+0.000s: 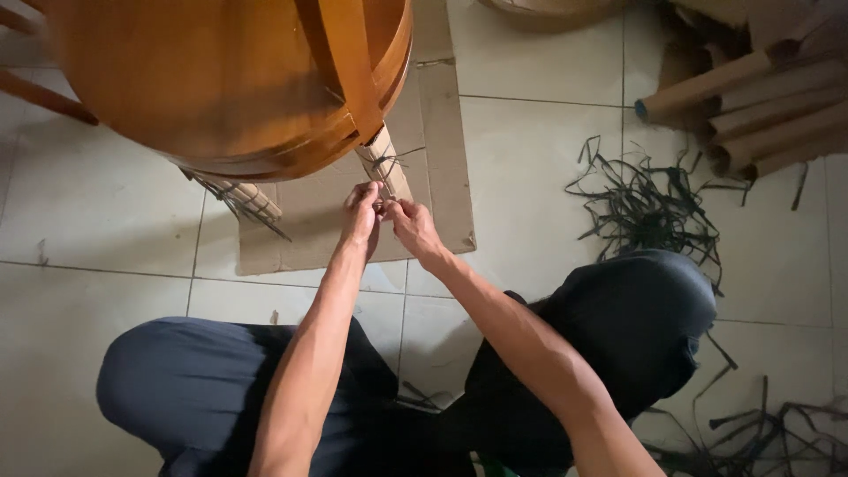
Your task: Wrapping the legs of a wooden stool with protective cardboard and securing them with plastic ties.
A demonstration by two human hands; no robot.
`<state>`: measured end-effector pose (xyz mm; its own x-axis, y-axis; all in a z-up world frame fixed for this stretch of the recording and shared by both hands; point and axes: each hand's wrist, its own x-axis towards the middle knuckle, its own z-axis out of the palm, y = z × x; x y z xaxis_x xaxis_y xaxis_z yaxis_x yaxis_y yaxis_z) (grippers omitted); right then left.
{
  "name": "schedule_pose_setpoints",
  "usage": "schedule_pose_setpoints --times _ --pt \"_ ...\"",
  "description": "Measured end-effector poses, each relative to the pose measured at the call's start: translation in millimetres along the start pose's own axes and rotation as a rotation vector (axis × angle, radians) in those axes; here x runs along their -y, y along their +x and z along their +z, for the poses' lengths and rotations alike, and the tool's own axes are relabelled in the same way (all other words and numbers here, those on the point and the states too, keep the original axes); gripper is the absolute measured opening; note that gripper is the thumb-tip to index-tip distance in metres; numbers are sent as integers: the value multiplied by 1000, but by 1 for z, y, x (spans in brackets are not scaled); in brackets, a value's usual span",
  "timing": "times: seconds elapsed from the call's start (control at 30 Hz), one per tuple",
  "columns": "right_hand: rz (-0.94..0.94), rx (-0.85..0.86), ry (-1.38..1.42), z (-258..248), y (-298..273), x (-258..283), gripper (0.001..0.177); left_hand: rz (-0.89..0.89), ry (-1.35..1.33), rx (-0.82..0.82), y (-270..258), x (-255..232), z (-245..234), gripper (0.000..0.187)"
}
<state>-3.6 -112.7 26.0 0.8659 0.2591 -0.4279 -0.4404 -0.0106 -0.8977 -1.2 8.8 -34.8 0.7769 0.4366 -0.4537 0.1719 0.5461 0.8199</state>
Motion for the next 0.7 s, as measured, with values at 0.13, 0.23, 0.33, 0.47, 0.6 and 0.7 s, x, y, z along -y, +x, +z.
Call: schedule_pose_setpoints --times 0.13,0.23,0.33,0.47,0.6,0.7 --pt "51 12 -47 2 -4 8 23 53 167 22 4 -1 -4 15" --pt "30 -2 -51 2 -5 6 25 62 143 -7 0 -3 1 15" --pt "3 -17 -31 3 -8 8 26 76 117 -63 -3 -5 4 12" --pt "11 -50 -9 3 -7 5 26 146 258 -117 43 34 -28 20" --pt "9 -31 -84 1 0 0 27 145 556 -76 38 29 -27 36" --pt "7 -33 -7 2 -5 5 28 171 246 -96 -2 0 -2 29"
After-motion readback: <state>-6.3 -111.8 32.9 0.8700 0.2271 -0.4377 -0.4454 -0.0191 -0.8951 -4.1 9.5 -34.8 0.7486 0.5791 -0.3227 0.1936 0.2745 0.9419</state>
